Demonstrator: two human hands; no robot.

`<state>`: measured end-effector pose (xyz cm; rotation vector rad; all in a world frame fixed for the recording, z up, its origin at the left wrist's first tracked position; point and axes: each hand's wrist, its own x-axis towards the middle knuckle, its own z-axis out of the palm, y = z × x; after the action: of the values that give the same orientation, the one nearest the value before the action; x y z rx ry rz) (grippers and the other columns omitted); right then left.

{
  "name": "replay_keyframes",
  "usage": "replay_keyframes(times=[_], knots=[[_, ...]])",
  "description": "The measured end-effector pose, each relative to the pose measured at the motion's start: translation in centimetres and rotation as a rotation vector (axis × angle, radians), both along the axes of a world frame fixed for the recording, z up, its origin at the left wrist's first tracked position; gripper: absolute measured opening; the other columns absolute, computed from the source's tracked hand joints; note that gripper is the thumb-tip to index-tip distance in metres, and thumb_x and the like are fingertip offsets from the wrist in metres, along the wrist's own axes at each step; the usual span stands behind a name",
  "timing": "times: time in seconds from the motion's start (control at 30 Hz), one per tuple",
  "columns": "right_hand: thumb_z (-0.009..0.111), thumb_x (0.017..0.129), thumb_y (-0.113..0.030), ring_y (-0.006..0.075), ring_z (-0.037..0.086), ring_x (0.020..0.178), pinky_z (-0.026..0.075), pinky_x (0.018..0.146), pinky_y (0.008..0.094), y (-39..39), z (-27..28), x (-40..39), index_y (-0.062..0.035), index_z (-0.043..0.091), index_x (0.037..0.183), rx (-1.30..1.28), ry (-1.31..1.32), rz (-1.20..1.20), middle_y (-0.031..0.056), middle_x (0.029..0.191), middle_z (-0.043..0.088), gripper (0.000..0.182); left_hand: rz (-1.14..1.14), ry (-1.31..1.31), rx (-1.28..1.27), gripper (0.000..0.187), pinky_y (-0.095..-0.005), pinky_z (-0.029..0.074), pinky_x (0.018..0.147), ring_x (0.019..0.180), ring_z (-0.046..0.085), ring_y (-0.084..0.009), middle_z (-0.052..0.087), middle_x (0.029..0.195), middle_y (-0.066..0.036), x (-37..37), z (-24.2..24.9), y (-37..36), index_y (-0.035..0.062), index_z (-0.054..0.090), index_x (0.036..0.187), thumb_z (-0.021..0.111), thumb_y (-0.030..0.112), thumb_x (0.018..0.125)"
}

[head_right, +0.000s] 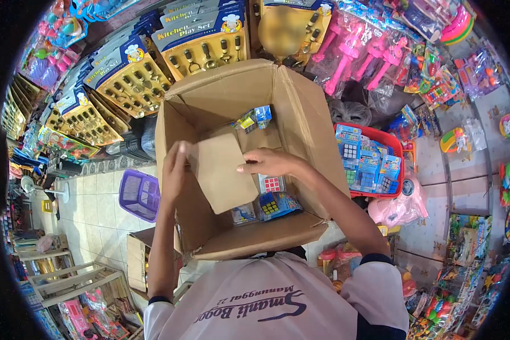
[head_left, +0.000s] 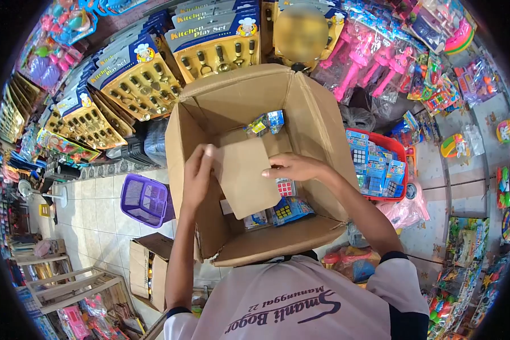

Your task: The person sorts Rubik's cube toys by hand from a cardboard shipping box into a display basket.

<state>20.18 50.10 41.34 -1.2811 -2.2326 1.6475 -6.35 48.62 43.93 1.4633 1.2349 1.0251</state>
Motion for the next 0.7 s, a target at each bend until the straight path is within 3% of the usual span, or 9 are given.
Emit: replay_keyframes(times=[0.03, 0.13, 0.17, 0.3, 0.43, 0.53, 0.57, 0.67, 0.7], knots=[[0.053, 0.091, -0.046, 0.0175, 0.055, 0.092, 0.044, 0.08, 0.0312, -0.5, 1.3, 0.2, -0.0005, 0.06, 0.108, -0.001, 0.064, -0.086, 0.011, 0.098, 0.06, 0.05, 0.057, -0.169, -0.129, 0.037, -0.0257, 0.044, 0.067, 0.081, 0.054, -0.0103, 0.06, 0.095, -0.002, 0.4, 1.1, -0.8, 0.0007, 0.056, 0.107, 0.046, 0.035, 0.097], [0.055, 0.092, -0.04, 0.014, 0.054, 0.097, 0.044, 0.084, 0.0288, -0.2, 0.8, 0.0, -0.0017, 0.057, 0.117, -0.169, 0.4, -0.2, 0.0059, 0.106, 0.061, 0.046, 0.062, -0.377, -0.098, 0.044, -0.0278, 0.047, 0.078, 0.091, 0.059, -0.0147, 0.062, 0.106, -0.008, 2.2, 0.0, -1.2, -0.002, 0.052, 0.12, 0.047, 0.035, 0.096], [0.055, 0.092, -0.038, 0.0129, 0.054, 0.098, 0.044, 0.084, 0.0286, -0.1, 0.7, -0.4, -0.0015, 0.056, 0.119, -0.188, 0.435, -0.215, 0.005, 0.108, 0.061, 0.045, -0.042, -0.35, -0.195, 0.048, -0.0298, 0.046, 0.087, 0.1, 0.059, -0.0175, 0.061, 0.113, -0.012, 2.3, 0.6, -1.9, -0.0045, 0.049, 0.125, 0.053, 0.032, 0.094], [0.056, 0.093, -0.033, 0.0096, 0.055, 0.096, 0.044, 0.083, 0.0271, -0.1, 0.2, -2.3, -0.0023, 0.056, 0.119, -0.297, 0.558, -0.342, 0.003, 0.108, 0.061, 0.04, -0.104, -0.284, -0.42, 0.044, -0.0293, 0.047, 0.084, 0.1, 0.059, -0.0168, 0.061, 0.111, -0.013, 2.1, 1.3, -1.4, -0.006, 0.053, 0.119, 0.063, 0.023, 0.088], [0.056, 0.092, -0.035, 0.0093, 0.058, 0.084, 0.047, 0.074, 0.0265, 0.2, -4.2, -2.5, -0.0052, 0.059, 0.106, -0.607, 0.865, -0.514, 0.0018, 0.096, 0.063, 0.033, 0.002, -0.362, -0.312, 0.04, -0.0302, 0.048, 0.082, 0.094, 0.061, -0.017, 0.063, 0.106, -0.013, 1.5, -0.6, -1.3, -0.0065, 0.055, 0.115, 0.062, 0.022, 0.089], [0.053, 0.092, -0.035, 0.0105, 0.056, 0.093, 0.046, 0.08, 0.029, 0.5, -9.8, -1.4, -0.0064, 0.056, 0.11, -0.411, 0.383, -0.259, 0.0028, 0.102, 0.06, 0.035, 0.05, -0.369, -0.312, 0.039, -0.03, 0.049, 0.08, 0.092, 0.061, -0.0169, 0.064, 0.104, -0.012, 1.2, -0.6, -1.2, -0.0071, 0.055, 0.114, 0.063, 0.021, 0.088], [0.053, 0.089, -0.044, 0.0156, 0.06, 0.091, 0.049, 0.077, 0.0309, 0.2, -12.3, -1.7, -0.0101, 0.056, 0.112, -0.443, 0.115, -0.21, 0.0061, 0.104, 0.061, 0.041, 0.061, -0.354, -0.301, 0.038, -0.0296, 0.049, 0.079, 0.091, 0.061, -0.0165, 0.064, 0.103, -0.012, 1.0, -1.0, -1.1, -0.007, 0.056, 0.113, 0.063, 0.021, 0.088], [0.057, 0.084, -0.051, 0.0199, 0.063, 0.09, 0.051, 0.075, 0.0301, -1.4, -14.7, -2.7, -0.0143, 0.055, 0.119, -0.458, -0.498, 0.087, 0.0116, 0.101, 0.062, 0.051, 0.065, -0.371, -0.295, 0.037, -0.0291, 0.048, 0.079, 0.091, 0.061, -0.016, 0.065, 0.102, -0.012, 1.5, -0.7, -1.4, -0.0065, 0.057, 0.112, 0.062, 0.02, 0.088], [0.057, 0.083, -0.052, 0.0216, 0.063, 0.091, 0.051, 0.076, 0.0314, -2.1, -15.6, -2.7, -0.0155, 0.054, 0.121, -0.307, -0.592, 0.24, 0.0132, 0.103, 0.062, 0.053, 0.059, -0.355, -0.304, 0.036, -0.0292, 0.048, 0.079, 0.09, 0.061, -0.016, 0.065, 0.102, -0.012, 1.6, -0.6, -1.5, -0.0062, 0.057, 0.112, 0.063, 0.02, 0.088]])
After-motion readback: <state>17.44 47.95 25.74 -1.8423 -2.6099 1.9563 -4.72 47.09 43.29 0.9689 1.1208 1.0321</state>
